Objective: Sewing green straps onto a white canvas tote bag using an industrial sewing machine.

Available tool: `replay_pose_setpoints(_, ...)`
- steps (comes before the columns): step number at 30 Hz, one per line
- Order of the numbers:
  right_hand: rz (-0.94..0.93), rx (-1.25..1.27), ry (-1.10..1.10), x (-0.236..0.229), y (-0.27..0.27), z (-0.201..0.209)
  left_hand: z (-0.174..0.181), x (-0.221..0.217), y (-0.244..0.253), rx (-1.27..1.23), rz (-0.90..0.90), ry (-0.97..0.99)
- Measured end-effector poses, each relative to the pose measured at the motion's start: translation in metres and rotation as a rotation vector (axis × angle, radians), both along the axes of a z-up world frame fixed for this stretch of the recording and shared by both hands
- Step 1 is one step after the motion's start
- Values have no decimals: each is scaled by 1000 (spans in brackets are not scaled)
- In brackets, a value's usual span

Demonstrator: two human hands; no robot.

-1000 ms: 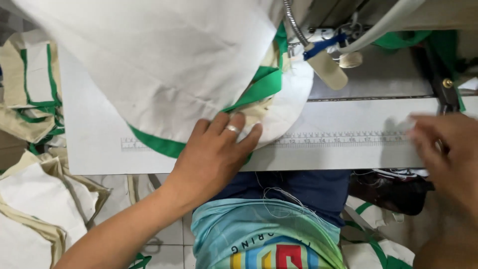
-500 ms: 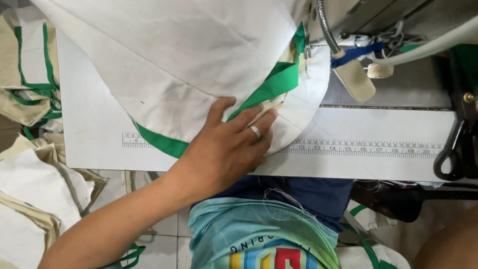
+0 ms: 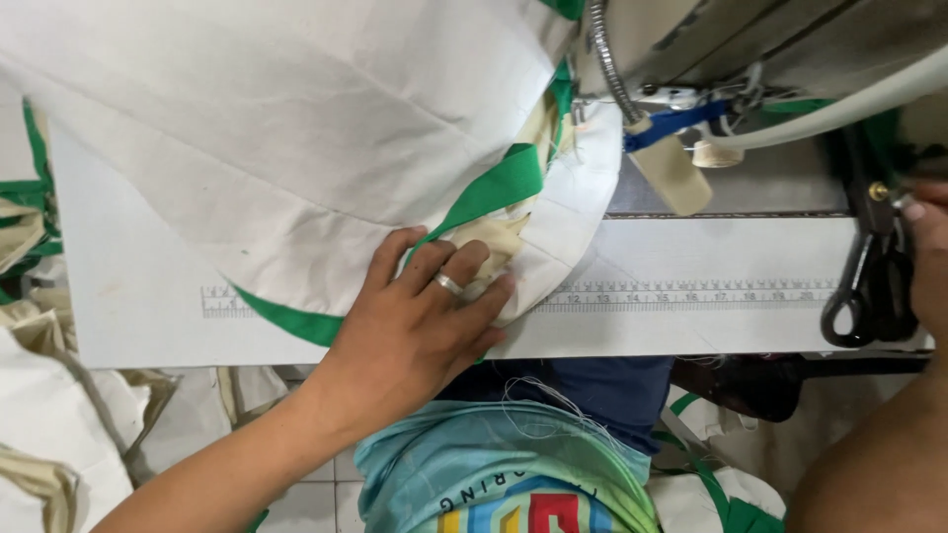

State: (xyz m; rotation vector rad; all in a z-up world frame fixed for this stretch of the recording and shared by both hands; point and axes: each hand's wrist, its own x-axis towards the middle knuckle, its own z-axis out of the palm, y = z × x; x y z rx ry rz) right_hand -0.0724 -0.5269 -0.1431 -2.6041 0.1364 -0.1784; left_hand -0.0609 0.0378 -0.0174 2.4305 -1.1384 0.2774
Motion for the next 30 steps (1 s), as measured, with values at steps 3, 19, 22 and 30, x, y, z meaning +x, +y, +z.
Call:
replay_pose_setpoints(3,-180,106,-58,-6,37,43,-6,-1,-8,-7,-19,25)
replay_pose_setpoints(19,175,-346,-171,34,174,118,-6,-1,-20,208,50,-72)
replay_pose_setpoints(22,77,-510,-107,57,170,105,-7,2,-17,165,55,-58)
replay_pose_setpoints(30,191,-749,-245,88,108,39,-11,-1,2,-21,-27,-72)
